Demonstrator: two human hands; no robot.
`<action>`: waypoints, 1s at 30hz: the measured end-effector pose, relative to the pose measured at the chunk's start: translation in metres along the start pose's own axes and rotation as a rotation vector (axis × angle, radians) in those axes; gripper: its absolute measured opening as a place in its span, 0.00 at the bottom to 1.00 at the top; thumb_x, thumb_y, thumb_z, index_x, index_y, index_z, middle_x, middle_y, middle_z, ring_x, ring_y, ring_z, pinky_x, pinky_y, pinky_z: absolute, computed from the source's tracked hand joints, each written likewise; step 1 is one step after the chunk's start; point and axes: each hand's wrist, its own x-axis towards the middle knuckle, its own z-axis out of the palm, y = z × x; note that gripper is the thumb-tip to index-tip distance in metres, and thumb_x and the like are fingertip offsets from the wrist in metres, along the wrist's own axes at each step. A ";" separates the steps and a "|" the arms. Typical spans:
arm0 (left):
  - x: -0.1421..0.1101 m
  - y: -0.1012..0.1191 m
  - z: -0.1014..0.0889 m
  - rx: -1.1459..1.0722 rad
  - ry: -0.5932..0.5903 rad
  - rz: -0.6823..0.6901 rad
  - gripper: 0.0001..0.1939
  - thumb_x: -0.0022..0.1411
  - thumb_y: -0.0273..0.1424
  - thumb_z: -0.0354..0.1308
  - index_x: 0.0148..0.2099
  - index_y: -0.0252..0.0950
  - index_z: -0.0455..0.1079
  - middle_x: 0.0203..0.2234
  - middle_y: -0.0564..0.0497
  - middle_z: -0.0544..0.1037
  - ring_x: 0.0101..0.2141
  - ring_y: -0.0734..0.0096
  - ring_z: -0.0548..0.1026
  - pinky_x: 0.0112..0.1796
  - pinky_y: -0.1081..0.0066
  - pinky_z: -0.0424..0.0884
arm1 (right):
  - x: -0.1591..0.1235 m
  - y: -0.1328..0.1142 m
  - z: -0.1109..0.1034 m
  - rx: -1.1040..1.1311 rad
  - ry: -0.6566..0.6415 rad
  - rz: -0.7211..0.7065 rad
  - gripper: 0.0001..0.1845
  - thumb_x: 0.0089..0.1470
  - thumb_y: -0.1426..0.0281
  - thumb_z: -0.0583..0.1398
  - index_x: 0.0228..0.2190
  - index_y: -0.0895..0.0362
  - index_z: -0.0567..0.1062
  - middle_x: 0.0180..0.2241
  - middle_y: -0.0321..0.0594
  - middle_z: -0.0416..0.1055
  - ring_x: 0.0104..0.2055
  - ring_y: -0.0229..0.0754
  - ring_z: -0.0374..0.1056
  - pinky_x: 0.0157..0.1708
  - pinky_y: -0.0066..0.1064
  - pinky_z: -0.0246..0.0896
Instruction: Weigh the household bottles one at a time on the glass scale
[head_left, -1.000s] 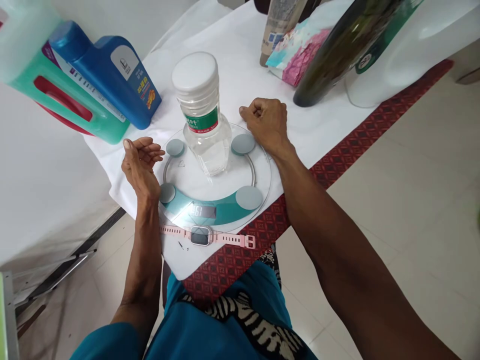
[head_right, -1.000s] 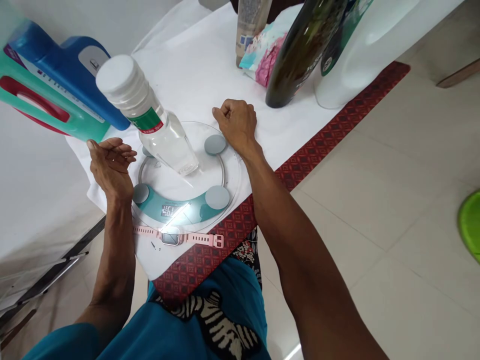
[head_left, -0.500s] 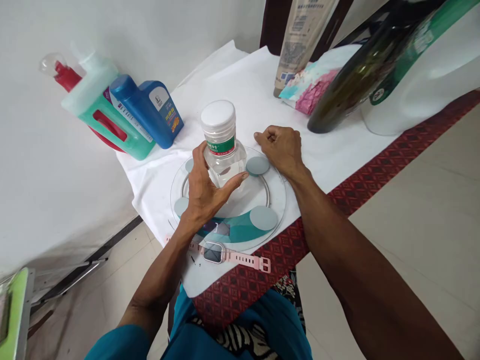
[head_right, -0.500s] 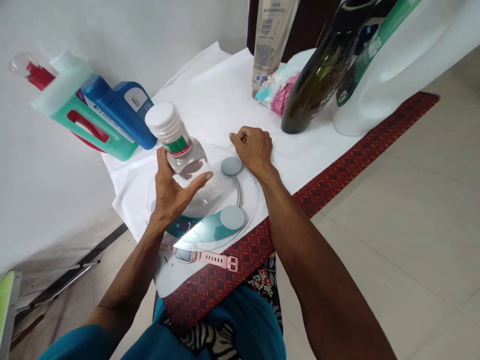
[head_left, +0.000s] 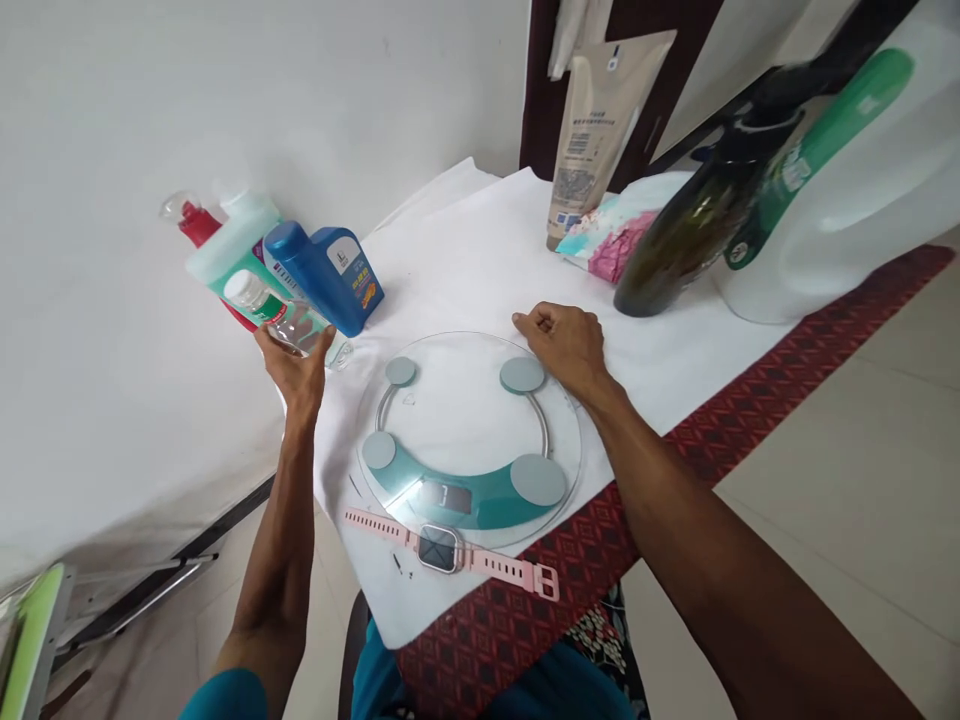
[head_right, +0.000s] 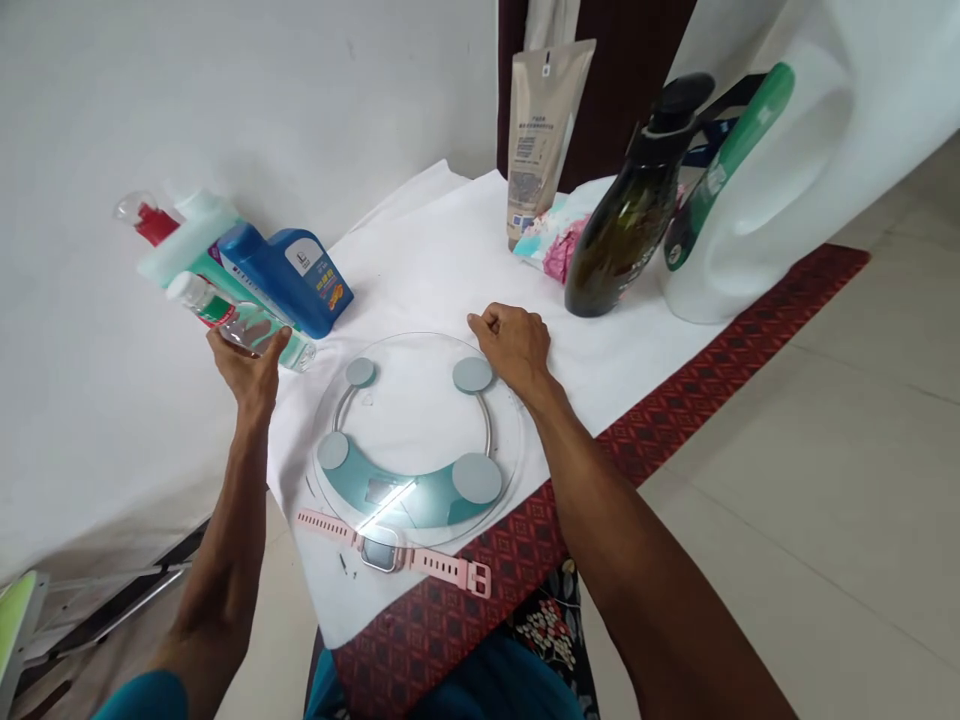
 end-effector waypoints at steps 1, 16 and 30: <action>0.009 -0.010 0.003 0.026 0.014 -0.026 0.46 0.50 0.52 0.83 0.59 0.41 0.61 0.56 0.40 0.81 0.55 0.48 0.85 0.59 0.47 0.82 | 0.000 0.001 0.000 0.008 0.006 -0.002 0.19 0.64 0.61 0.64 0.22 0.49 0.69 0.23 0.36 0.69 0.31 0.47 0.64 0.40 0.40 0.54; 0.024 -0.031 0.023 0.278 0.042 -0.057 0.61 0.44 0.50 0.87 0.70 0.30 0.60 0.69 0.20 0.66 0.75 0.25 0.63 0.75 0.32 0.63 | 0.005 0.008 0.003 0.003 0.020 -0.006 0.18 0.64 0.61 0.64 0.23 0.50 0.70 0.25 0.38 0.74 0.32 0.47 0.67 0.39 0.39 0.55; -0.059 0.136 0.162 -0.234 -0.639 0.442 0.44 0.60 0.56 0.80 0.67 0.41 0.69 0.61 0.38 0.80 0.62 0.42 0.79 0.68 0.42 0.74 | 0.006 -0.001 -0.001 -0.147 -0.061 0.018 0.16 0.75 0.61 0.58 0.39 0.52 0.84 0.43 0.46 0.87 0.48 0.54 0.80 0.46 0.39 0.65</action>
